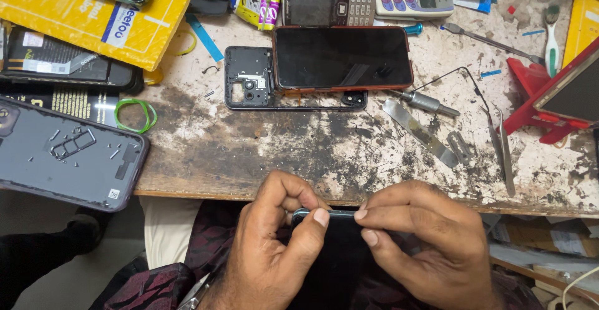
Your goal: The person holds a smartphone and repeatedly presses its edges to seat the screen. They apply adhesive along the seam and continue pressing the frame. The person uses a metal pry tool to adjust the screen edge and then sets the phone down.
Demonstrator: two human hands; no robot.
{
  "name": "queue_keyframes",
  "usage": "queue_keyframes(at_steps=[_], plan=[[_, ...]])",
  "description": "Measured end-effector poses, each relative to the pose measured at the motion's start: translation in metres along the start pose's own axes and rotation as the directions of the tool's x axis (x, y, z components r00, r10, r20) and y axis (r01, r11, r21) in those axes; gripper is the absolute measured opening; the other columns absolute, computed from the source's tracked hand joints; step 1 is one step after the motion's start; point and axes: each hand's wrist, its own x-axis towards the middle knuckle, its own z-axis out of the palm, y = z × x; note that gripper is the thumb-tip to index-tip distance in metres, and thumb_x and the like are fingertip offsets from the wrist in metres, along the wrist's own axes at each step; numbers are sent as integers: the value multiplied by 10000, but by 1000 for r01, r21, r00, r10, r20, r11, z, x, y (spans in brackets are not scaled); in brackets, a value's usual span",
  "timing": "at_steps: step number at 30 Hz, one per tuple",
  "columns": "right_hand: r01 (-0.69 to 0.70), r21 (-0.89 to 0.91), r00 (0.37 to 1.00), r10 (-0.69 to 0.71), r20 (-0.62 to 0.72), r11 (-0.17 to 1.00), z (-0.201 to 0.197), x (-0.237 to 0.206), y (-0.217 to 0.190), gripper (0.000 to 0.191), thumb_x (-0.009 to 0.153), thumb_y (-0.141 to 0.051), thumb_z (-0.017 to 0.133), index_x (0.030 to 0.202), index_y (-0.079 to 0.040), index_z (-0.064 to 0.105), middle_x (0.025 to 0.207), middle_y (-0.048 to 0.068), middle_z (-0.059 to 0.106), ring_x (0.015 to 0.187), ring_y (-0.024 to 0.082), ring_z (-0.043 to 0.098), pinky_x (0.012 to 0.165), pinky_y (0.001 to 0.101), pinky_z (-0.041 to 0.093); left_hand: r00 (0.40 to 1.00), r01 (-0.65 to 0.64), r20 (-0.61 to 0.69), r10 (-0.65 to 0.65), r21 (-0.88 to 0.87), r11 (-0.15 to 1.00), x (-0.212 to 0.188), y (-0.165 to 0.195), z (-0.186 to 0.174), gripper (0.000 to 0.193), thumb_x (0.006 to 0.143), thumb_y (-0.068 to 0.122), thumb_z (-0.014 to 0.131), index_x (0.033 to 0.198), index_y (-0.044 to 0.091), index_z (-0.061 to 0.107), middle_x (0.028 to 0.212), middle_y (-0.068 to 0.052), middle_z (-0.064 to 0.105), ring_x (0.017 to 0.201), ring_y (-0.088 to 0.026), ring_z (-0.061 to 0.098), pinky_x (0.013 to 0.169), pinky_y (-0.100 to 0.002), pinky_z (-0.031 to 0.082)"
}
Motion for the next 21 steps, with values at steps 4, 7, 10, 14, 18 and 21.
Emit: queue_keyframes(at_steps=[4, 7, 10, 14, 18, 21], plan=[[-21, 3, 1000, 21, 16, 1000, -2, -1, -2, 209, 807, -8, 795, 1001, -52, 728, 955, 82, 743, 887, 154, 772, 745, 251, 624, 1000, -5, -7, 5, -13, 1000, -4, 1, 0, 120, 971, 112, 618, 1045, 38, 559, 853, -30, 696, 767, -57, 606, 682, -252, 505], [-13, -19, 1000, 13, 25, 1000, -4, 0, -2, 228, 794, -3, 790, 1009, -55, 738, 941, 74, 740, 870, 147, 754, 719, 239, 614, 1000, 29, 5, -29, -17, 999, -4, 0, 0, 113, 986, 122, 611, 1051, 41, 566, 781, -10, 656, 697, -46, 537, 630, -246, 458], [-23, -32, 999, 24, 33, 999, -4, 0, -2, 239, 783, 8, 781, 1010, -58, 747, 931, 70, 739, 875, 157, 724, 706, 233, 610, 998, 67, 8, -66, -17, 998, -6, 0, 0, 103, 990, 121, 604, 1051, 43, 574, 736, 4, 623, 657, -39, 496, 597, -244, 433], [-23, -11, 999, 23, 25, 1000, -3, -2, -1, 223, 790, 12, 777, 1000, -57, 740, 938, 72, 738, 879, 149, 751, 728, 239, 612, 999, 47, 5, -47, -39, 998, -7, 0, 0, 99, 985, 103, 606, 1049, 39, 568, 749, 4, 620, 669, -35, 512, 606, -239, 449], [-41, -8, 999, 41, 32, 999, -4, -5, 2, 205, 783, 8, 789, 975, -39, 734, 949, 84, 739, 896, 147, 756, 770, 257, 601, 1000, -19, -14, 19, 1, 1000, -8, 0, 1, 101, 967, 83, 613, 1034, 38, 552, 770, 1, 643, 689, -33, 545, 616, -238, 467], [-63, 116, 998, 60, 27, 991, -2, -10, 8, 248, 809, 36, 770, 1039, -7, 689, 1021, 104, 733, 963, 154, 736, 839, 270, 599, 1000, -14, -28, 14, 10, 1000, -8, -1, 3, 105, 951, 74, 616, 1026, 40, 551, 771, -6, 654, 688, -34, 557, 610, -241, 477]])
